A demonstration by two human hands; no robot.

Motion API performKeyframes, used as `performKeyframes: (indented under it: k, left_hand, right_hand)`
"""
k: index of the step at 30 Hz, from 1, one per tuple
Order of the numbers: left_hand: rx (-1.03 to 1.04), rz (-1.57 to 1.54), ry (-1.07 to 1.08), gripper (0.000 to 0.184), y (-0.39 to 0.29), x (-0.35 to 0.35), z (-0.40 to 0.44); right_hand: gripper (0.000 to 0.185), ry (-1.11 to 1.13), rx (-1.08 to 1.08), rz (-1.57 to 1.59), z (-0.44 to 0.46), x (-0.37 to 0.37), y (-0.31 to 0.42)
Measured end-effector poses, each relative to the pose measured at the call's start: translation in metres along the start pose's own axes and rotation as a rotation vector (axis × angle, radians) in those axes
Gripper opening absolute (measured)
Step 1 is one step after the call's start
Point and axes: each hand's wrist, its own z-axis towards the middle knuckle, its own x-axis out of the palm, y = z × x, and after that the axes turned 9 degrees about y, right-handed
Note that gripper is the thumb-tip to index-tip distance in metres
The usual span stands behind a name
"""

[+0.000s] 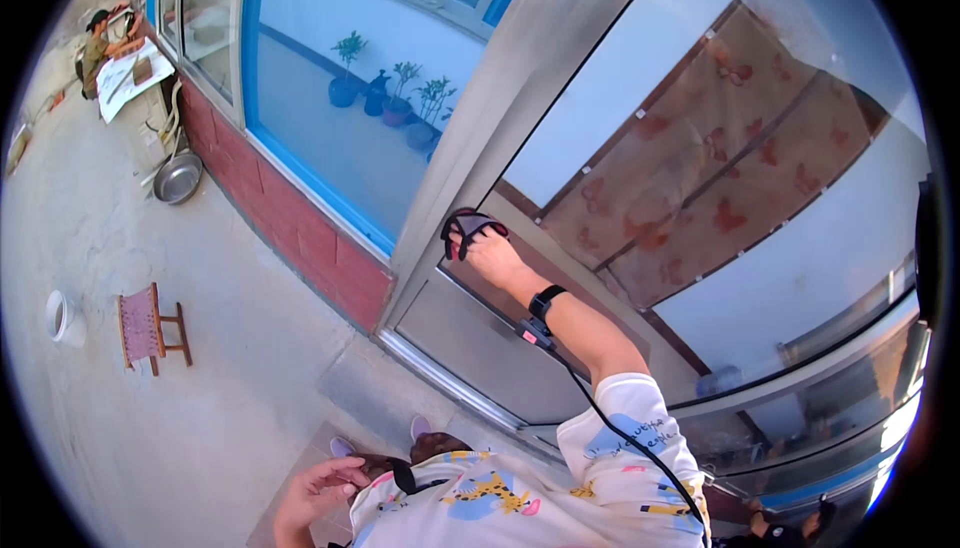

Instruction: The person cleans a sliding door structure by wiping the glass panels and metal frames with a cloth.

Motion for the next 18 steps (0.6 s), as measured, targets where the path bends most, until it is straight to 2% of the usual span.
performKeyframes:
  k: [2,4,6,9,11,14,15,18]
  left_hand:
    - [-0.013,-0.043,0.002,0.039,-0.004,0.003,0.006]
    - [0.034,0.038,0.017,0.038,-0.010,0.004,0.016]
    - [0.020,0.042,0.057,0.038,-0.016,0.005,0.020]
    - [-0.029,0.050,0.126,0.039,-0.018,0.002,0.031]
    - [-0.038,0.051,0.159,0.039,-0.020,0.006,0.037]
    - [0.009,0.056,0.217,0.039,-0.023,0.004,0.038]
    - [-0.002,0.043,0.205,0.040,-0.019,0.002,0.034]
    - [0.009,0.043,0.195,0.042,-0.006,-0.009,0.023]
  right_hand:
    - [0.032,-0.407,0.072,-0.081,-0.028,-0.059,-0.034]
    - [0.033,-0.675,0.216,-0.094,-0.050,-0.126,-0.078]
    - [0.035,-0.891,0.320,-0.196,-0.075,-0.201,-0.121]
    - [0.037,-1.174,0.540,-0.415,-0.096,-0.276,-0.184]
    - [0.044,-1.238,0.692,-0.505,-0.101,-0.302,-0.199]
    - [0.044,-1.238,0.786,-0.416,-0.078,-0.283,-0.188]
    - [0.037,-1.232,0.697,-0.375,-0.069,-0.268,-0.171]
    - [0.034,-0.996,0.544,-0.311,-0.049,-0.205,-0.124]
